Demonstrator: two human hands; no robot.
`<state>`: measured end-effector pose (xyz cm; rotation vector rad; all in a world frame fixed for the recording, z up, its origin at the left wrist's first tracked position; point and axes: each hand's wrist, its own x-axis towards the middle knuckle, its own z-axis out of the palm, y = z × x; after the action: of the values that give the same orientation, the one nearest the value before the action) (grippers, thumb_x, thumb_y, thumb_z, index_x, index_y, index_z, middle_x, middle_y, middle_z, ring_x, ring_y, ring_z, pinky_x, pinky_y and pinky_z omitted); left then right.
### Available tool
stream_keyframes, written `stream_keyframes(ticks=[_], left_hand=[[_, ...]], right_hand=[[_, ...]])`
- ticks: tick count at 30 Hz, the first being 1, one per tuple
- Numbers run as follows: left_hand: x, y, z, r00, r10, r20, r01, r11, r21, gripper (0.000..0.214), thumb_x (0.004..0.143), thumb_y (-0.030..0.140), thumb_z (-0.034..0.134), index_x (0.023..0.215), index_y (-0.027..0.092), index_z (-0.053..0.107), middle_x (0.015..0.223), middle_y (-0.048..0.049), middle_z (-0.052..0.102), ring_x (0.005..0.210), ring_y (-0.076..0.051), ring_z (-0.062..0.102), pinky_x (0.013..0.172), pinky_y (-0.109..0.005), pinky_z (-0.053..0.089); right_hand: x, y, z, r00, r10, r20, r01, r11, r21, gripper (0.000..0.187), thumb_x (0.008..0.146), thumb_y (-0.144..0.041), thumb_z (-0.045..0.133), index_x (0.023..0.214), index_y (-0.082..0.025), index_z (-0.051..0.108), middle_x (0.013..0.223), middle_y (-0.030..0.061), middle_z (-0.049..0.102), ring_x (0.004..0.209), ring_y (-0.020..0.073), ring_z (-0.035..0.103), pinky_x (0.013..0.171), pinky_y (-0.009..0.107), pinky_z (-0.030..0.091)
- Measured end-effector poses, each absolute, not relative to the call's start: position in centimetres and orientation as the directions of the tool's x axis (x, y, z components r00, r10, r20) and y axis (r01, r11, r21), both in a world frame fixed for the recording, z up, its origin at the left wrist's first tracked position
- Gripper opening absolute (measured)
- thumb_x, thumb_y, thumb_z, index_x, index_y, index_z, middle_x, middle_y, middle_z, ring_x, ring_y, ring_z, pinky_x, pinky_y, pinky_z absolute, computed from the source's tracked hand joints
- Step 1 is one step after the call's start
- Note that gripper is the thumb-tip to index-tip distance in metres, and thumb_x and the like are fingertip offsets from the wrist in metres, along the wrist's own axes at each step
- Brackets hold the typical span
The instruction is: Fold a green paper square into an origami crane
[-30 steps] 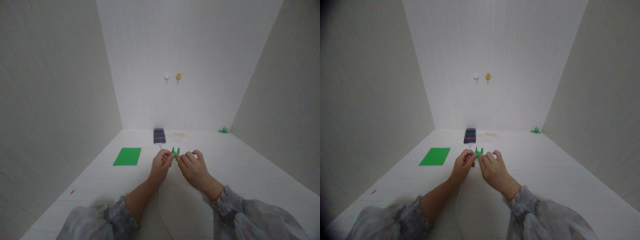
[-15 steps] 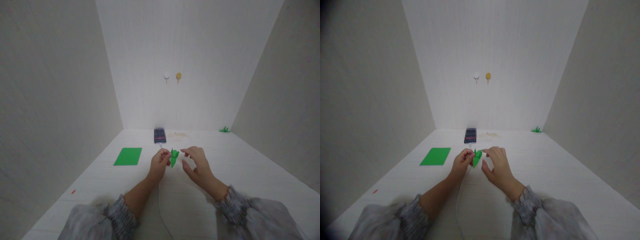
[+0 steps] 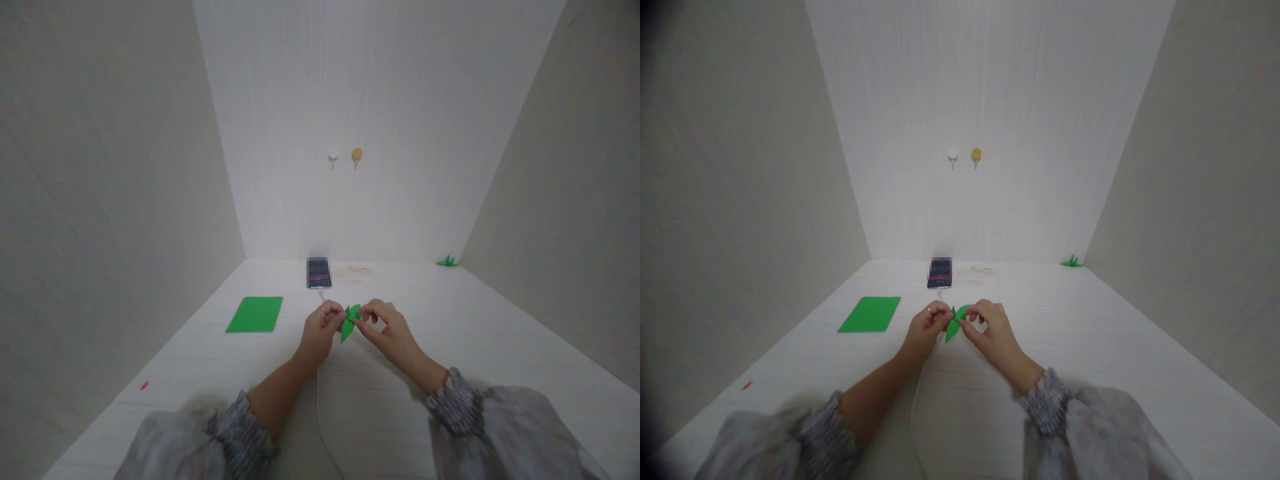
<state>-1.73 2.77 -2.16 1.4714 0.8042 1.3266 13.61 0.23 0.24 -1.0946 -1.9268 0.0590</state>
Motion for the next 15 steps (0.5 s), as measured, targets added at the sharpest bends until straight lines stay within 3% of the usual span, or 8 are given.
stream_keyframes(ticks=[9, 15], left_hand=[[-1.2, 3.0, -2.2, 0.185, 0.957, 0.222, -0.125, -0.201, 0.972, 0.021, 0.069, 0.034, 0.056, 0.072, 0.014, 0.051, 0.058, 0.0012, 0.054, 0.057, -0.011, 0.053, 0.06, -0.025, 0.044], [-0.5, 3.1, -1.6, 0.202, 0.967, 0.158, -0.035, -0.154, 0.987, 0.025, 0.07, 0.039, 0.054, 0.074, 0.015, 0.05, 0.058, 0.0019, 0.052, 0.053, -0.011, 0.053, 0.053, -0.023, 0.043]], right_hand=[[14.7, 1.3, -0.5, -0.112, 0.715, 0.69, 0.782, 0.492, -0.382, 0.013, 0.076, -0.026, 0.053, 0.067, -0.018, 0.056, 0.061, -0.0005, 0.057, 0.058, 0.0127, 0.05, 0.062, 0.026, 0.036], [25.0, 5.2, 0.3, 0.167, 0.768, 0.618, 0.904, 0.131, -0.406, 0.026, 0.076, -0.035, 0.046, 0.074, -0.016, 0.064, 0.07, 0.0039, 0.064, 0.06, 0.016, 0.056, 0.06, 0.027, 0.038]])
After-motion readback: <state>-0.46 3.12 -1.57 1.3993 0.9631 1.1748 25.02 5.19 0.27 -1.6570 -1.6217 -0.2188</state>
